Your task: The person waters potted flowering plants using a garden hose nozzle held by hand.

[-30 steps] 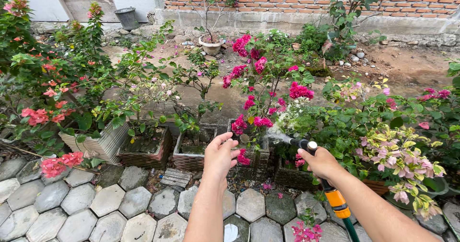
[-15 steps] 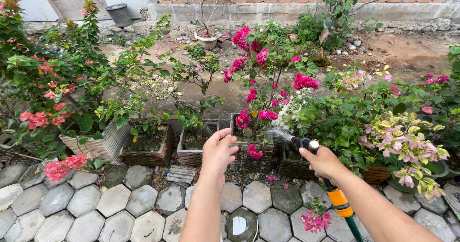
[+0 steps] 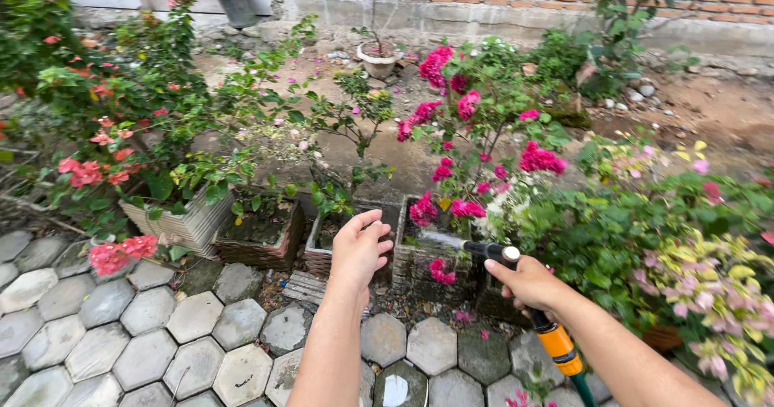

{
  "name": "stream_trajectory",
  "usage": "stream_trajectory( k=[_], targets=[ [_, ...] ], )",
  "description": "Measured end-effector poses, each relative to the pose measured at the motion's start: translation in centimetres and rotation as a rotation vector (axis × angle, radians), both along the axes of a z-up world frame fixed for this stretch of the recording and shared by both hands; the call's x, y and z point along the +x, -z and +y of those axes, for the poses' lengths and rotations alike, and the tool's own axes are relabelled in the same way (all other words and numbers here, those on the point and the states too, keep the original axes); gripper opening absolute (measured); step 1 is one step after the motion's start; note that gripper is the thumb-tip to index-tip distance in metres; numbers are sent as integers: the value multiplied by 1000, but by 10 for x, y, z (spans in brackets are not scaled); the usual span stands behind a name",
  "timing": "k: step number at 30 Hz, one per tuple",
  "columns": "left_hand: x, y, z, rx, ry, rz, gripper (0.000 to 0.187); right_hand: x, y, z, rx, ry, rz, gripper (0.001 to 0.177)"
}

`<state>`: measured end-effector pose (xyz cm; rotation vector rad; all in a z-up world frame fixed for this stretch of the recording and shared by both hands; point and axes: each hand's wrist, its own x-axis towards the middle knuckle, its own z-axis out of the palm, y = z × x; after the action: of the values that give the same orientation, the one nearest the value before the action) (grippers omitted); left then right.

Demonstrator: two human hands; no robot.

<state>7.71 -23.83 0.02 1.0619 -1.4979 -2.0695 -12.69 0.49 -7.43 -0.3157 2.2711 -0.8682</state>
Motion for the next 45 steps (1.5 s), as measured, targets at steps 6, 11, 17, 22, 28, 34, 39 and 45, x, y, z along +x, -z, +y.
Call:
stream_trajectory(
  k=[6, 11, 17, 22, 28, 34, 39, 45],
  targets=[
    [1, -2, -19, -18, -129, -25, 37, 11, -42, -93, -137, -236, 23, 40],
    [18, -5, -26, -35, -196, -47, 37, 33, -74, -149, -166, -349, 0, 39],
    [33, 1, -48, -27, -247, -34, 38, 32, -64, -191, -152, -332, 16, 45],
    [44, 6, -73, -5, -226, -14, 38, 40, -52, -217, -125, -309, -2, 43],
    [59, 8, -127, 4, -166, 21, 37, 76, -53, -260, -65, -220, -8, 47],
    [81, 2, -196, -19, -110, 44, 38, 135, -70, -336, -130, -230, -32, 47],
    [95, 2, -248, -2, -77, 117, 36, 189, -84, -423, -320, -101, -284, 49],
    [114, 6, -288, 19, -28, 142, 36, 199, -101, -486, -495, 310, -520, 44]
  ],
)
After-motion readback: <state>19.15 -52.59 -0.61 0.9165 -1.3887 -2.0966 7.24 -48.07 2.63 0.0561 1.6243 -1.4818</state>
